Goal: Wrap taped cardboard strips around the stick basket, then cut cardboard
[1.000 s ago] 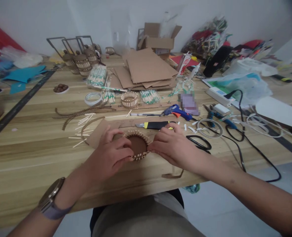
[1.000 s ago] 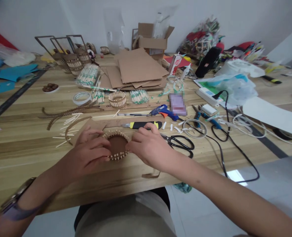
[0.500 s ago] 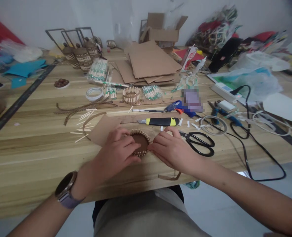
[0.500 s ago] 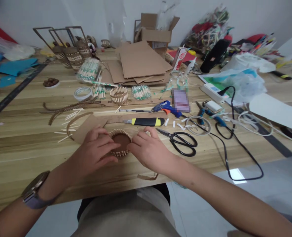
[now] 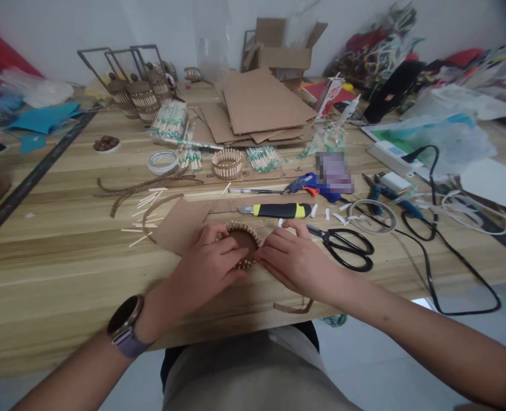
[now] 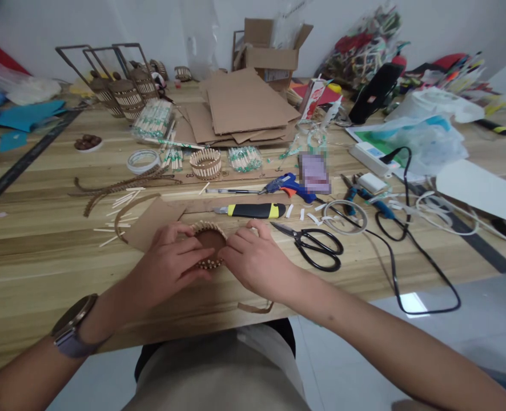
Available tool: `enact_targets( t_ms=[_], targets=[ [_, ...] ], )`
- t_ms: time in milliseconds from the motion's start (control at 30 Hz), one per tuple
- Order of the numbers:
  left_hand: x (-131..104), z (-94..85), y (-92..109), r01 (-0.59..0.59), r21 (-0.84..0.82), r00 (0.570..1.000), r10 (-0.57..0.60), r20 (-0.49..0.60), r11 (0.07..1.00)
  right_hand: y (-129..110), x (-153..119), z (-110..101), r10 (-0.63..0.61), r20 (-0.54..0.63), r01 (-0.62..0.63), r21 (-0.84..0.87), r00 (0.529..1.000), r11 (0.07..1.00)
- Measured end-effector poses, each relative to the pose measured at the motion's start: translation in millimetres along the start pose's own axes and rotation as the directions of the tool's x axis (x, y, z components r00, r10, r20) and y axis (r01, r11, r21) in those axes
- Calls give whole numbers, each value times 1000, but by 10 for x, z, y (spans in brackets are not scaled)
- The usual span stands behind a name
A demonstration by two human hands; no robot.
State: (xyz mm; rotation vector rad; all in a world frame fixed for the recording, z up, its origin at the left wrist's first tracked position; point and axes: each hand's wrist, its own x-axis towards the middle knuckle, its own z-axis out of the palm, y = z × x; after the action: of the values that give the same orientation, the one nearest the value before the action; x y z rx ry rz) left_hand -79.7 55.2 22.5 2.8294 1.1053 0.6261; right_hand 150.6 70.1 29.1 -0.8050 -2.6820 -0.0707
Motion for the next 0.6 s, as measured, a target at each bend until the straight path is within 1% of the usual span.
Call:
enact_targets(
  t_ms=[67,200,267,433,500,600],
  targets=[
    [9,20,27,16,-7,1000,-16,9,1000,-3,5,-13,-2,1,2,2,1000,1000],
    [2,61,20,5,-30,1000,-5,-2,1000,-8,4,-32,10,10,-11,23,1000,1000],
    [13,43,27,13,-32,1000,-13,19,999,-10,0,-33,20,12,-20,54,1000,998],
    [111,-1,123,91,-47,992,-86,93,995,-13,-5,-55,51,41,-57,156,998,986],
    [142,21,153,99,-74,993,-93,72,992,-20,-13,-74,80,67,-93,209,995,974],
    [144,57,169,98,-125,995,-93,42,987,-36,-45,-90,189,96,-209,289,977,934]
  ],
)
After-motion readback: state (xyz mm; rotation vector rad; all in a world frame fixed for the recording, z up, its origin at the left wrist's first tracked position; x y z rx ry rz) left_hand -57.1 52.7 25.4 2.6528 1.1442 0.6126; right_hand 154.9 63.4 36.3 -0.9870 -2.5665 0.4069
